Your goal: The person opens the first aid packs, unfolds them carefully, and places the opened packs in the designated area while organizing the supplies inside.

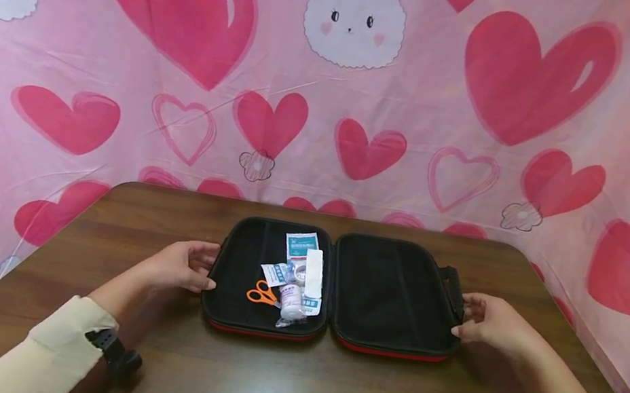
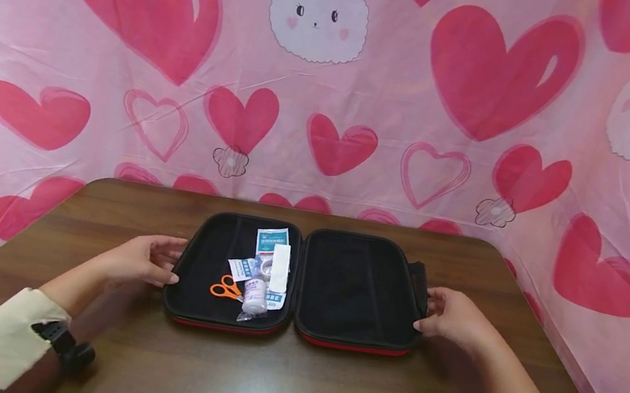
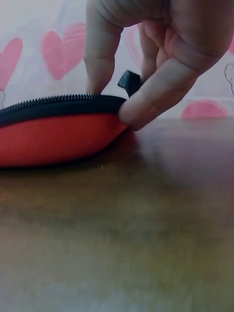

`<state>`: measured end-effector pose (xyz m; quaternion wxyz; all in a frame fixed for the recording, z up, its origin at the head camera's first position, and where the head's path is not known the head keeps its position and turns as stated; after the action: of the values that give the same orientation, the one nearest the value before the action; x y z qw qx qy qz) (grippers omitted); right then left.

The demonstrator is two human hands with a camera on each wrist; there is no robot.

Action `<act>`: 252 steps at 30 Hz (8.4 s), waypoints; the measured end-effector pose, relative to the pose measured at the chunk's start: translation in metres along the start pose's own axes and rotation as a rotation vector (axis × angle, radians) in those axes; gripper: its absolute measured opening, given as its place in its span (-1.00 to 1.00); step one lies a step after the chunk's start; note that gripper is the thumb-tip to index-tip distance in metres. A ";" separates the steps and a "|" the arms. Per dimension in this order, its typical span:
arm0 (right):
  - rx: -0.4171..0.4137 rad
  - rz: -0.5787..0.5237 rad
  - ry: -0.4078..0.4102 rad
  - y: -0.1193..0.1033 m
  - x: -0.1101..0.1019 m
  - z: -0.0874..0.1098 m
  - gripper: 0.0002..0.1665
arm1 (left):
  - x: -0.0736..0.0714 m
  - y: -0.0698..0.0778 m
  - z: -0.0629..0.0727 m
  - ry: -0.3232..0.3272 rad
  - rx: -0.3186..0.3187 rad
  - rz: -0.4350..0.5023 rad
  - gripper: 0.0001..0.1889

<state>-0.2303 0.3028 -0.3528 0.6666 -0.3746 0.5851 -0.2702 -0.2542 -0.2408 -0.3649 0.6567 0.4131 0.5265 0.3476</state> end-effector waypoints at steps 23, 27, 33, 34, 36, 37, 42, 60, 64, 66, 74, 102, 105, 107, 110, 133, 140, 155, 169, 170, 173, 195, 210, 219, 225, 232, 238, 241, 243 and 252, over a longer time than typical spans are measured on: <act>-0.345 0.359 0.246 -0.059 0.009 -0.050 -0.50 | -0.009 -0.010 -0.027 -0.100 -0.055 0.154 -0.08; -0.414 0.247 0.188 -0.070 0.024 -0.065 -0.54 | -0.011 -0.011 -0.028 -0.118 -0.082 0.188 -0.09; -0.474 0.186 0.066 -0.086 0.047 -0.081 -0.58 | -0.011 -0.012 -0.029 -0.137 -0.078 0.229 -0.10; -0.479 0.176 0.043 -0.089 0.050 -0.083 -0.59 | -0.010 -0.012 -0.030 -0.137 -0.072 0.234 -0.10; -0.493 0.160 -0.002 -0.095 0.058 -0.086 -0.59 | -0.009 -0.013 -0.030 -0.136 -0.060 0.241 -0.11; -0.498 0.154 -0.021 -0.097 0.061 -0.087 -0.59 | -0.008 -0.013 -0.030 -0.136 -0.054 0.243 -0.11; -0.517 0.150 -0.089 -0.108 0.077 -0.094 -0.58 | -0.005 -0.016 -0.030 -0.140 -0.022 0.241 -0.13; -0.447 0.197 -0.342 -0.140 0.124 -0.127 -0.41 | -0.009 -0.018 -0.025 -0.098 -0.004 0.221 -0.15; -0.425 0.236 -0.356 -0.142 0.132 -0.136 -0.44 | -0.008 -0.017 -0.027 -0.103 -0.001 0.218 -0.15; -0.427 0.244 -0.358 -0.141 0.134 -0.141 -0.47 | -0.007 -0.017 -0.027 -0.106 0.001 0.220 -0.15; -0.420 0.193 -0.356 -0.135 0.141 -0.156 -0.54 | -0.007 -0.019 -0.026 -0.086 -0.012 0.227 -0.18; -0.247 -0.274 -0.094 -0.108 0.085 -0.136 -0.69 | -0.009 -0.018 -0.029 -0.094 -0.007 0.225 -0.19; -0.251 -0.322 -0.038 -0.105 0.078 -0.132 -0.67 | -0.009 -0.019 -0.028 -0.091 -0.013 0.226 -0.18; -0.259 -0.343 -0.008 -0.101 0.073 -0.129 -0.64 | -0.008 -0.020 -0.027 -0.089 -0.014 0.225 -0.18; -0.246 -0.387 0.034 -0.092 0.065 -0.127 -0.66 | -0.009 -0.022 -0.027 -0.085 -0.017 0.223 -0.18; -0.159 -0.679 0.213 -0.040 0.039 -0.122 -0.84 | -0.008 -0.021 -0.029 -0.101 0.008 0.216 -0.17; -0.160 -0.702 0.259 -0.034 0.033 -0.119 -0.78 | -0.008 -0.020 -0.028 -0.097 0.001 0.215 -0.18; 0.096 -0.491 0.492 -0.026 0.012 -0.106 -0.54 | -0.008 -0.020 -0.028 -0.101 0.003 0.211 -0.18; 0.261 -0.314 0.544 -0.019 0.004 -0.103 -0.57 | -0.009 -0.020 -0.028 -0.102 0.005 0.212 -0.17; 0.256 -0.300 0.540 -0.019 0.005 -0.104 -0.58 | -0.009 -0.020 -0.028 -0.102 0.005 0.212 -0.17; 0.237 -0.279 0.519 -0.018 0.008 -0.107 -0.58 | -0.009 -0.020 -0.028 -0.103 0.003 0.213 -0.17; 0.056 -0.017 0.282 -0.016 0.015 -0.115 -0.60 | -0.010 -0.020 -0.027 -0.094 -0.009 0.217 -0.19; -0.028 0.005 0.181 -0.011 0.022 -0.127 -0.58 | -0.009 -0.020 -0.027 -0.104 -0.001 0.222 -0.19; -0.054 0.084 0.157 -0.014 0.025 -0.135 -0.63 | -0.009 -0.019 -0.027 -0.101 -0.009 0.220 -0.19; -0.064 0.206 0.149 -0.017 0.024 -0.136 -0.68 | -0.009 -0.018 -0.027 -0.100 -0.010 0.219 -0.18; -0.064 0.217 0.124 -0.020 0.023 -0.137 -0.68 | -0.010 -0.020 -0.028 -0.105 -0.006 0.223 -0.19; -0.082 0.197 0.129 -0.017 0.023 -0.141 -0.67 | -0.009 -0.020 -0.028 -0.102 -0.011 0.225 -0.18; -0.078 0.192 0.131 -0.016 0.024 -0.144 -0.68 | -0.010 -0.019 -0.028 -0.098 -0.016 0.225 -0.18; -0.078 0.187 0.126 -0.016 0.025 -0.147 -0.68 | -0.010 -0.019 -0.027 -0.099 -0.016 0.223 -0.18; -0.079 0.155 0.101 -0.016 0.033 -0.153 -0.73 | -0.010 -0.020 -0.028 -0.107 -0.001 0.233 -0.17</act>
<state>-0.3738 0.2392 -0.3647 0.6400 -0.3401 0.6552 -0.2133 -0.2830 -0.2533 -0.3816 0.6392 0.4891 0.4390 0.3994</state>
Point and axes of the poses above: each hand's wrist, its own z-axis away from the middle knuckle, its own x-axis out of the palm, y = z × x, the point moved 2 cm from there along -z, towards the middle knuckle, and after that the axes turned 9 degrees about y, right-handed, at the moved point
